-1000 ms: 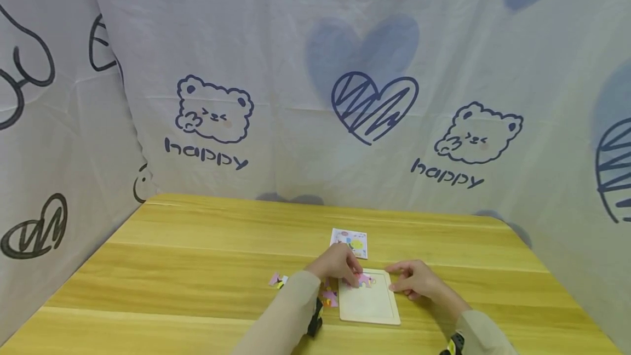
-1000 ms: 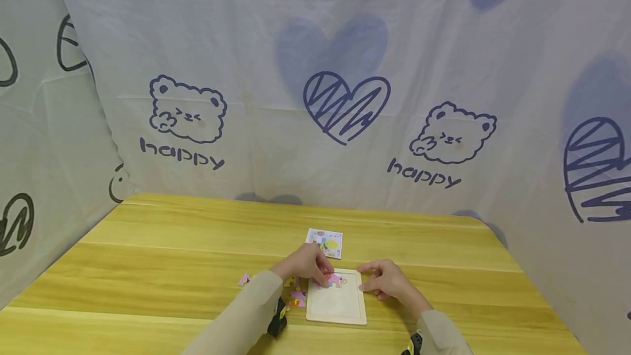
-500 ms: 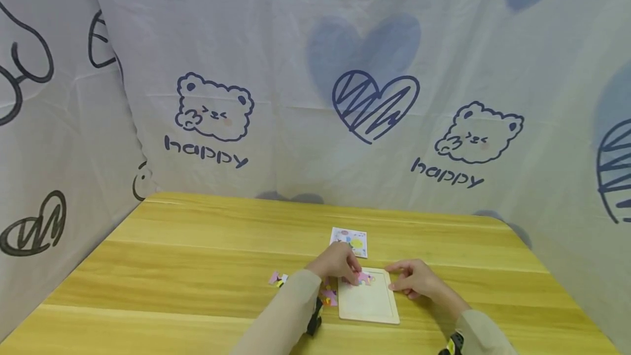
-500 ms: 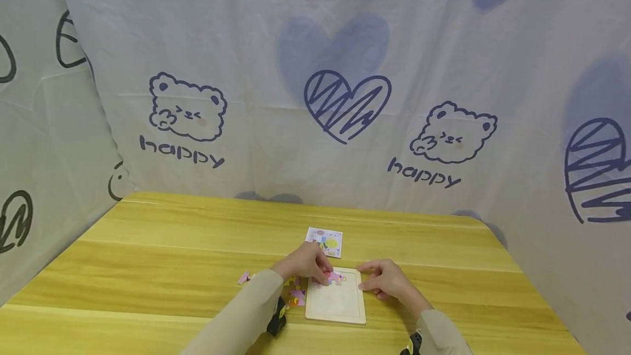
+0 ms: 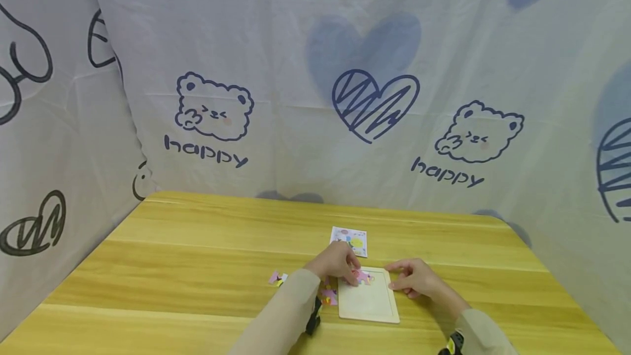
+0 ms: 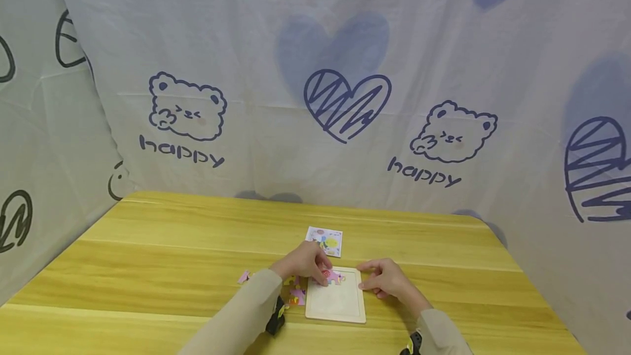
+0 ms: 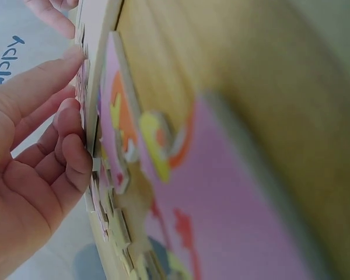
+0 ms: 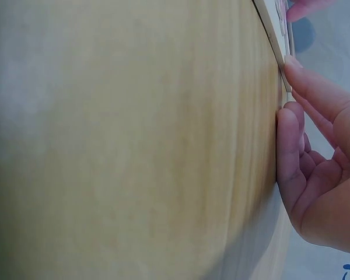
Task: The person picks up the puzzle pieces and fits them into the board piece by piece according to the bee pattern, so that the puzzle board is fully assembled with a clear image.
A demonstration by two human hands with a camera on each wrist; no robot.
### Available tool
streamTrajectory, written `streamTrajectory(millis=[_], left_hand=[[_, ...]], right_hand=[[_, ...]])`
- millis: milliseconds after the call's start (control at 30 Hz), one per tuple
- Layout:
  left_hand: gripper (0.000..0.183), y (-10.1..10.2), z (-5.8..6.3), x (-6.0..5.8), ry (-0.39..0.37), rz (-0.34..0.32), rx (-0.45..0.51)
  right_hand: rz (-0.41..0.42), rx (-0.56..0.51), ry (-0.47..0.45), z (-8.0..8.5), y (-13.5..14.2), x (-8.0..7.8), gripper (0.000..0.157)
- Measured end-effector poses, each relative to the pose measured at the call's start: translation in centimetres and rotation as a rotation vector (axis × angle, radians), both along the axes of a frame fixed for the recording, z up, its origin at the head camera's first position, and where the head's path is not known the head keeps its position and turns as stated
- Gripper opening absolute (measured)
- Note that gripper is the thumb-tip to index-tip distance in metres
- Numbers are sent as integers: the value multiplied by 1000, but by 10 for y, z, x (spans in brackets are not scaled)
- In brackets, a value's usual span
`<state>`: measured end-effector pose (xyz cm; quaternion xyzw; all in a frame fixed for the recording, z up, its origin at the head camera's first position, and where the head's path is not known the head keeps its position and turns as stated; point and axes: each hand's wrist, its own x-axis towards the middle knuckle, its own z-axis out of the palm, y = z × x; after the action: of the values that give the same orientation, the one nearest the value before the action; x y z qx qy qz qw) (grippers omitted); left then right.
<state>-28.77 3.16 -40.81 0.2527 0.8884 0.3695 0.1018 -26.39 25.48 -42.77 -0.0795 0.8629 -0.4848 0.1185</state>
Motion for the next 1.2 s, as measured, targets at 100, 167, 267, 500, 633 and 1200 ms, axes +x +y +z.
streamTrajectory(millis=[100,167,267,500,633,1200], left_hand=[[19,0,-1,0,0,-4,7],[16,1,-1,0,-10,-5,17],[14,2,0,0,-24,-3,21],[12,5,-1,1,-47,16,14],[11,6,-2,1,-61,34,17],[9,7,1,1,-59,89,-44]], right_hand=[[-4,2,0,0,0,0,46],[-4,0,-1,0,0,0,46],[0,-6,-4,1,0,0,45],[7,-8,-7,2,0,1,46],[-12,9,-7,2,-1,2,45],[-49,35,-11,2,-3,3,45]])
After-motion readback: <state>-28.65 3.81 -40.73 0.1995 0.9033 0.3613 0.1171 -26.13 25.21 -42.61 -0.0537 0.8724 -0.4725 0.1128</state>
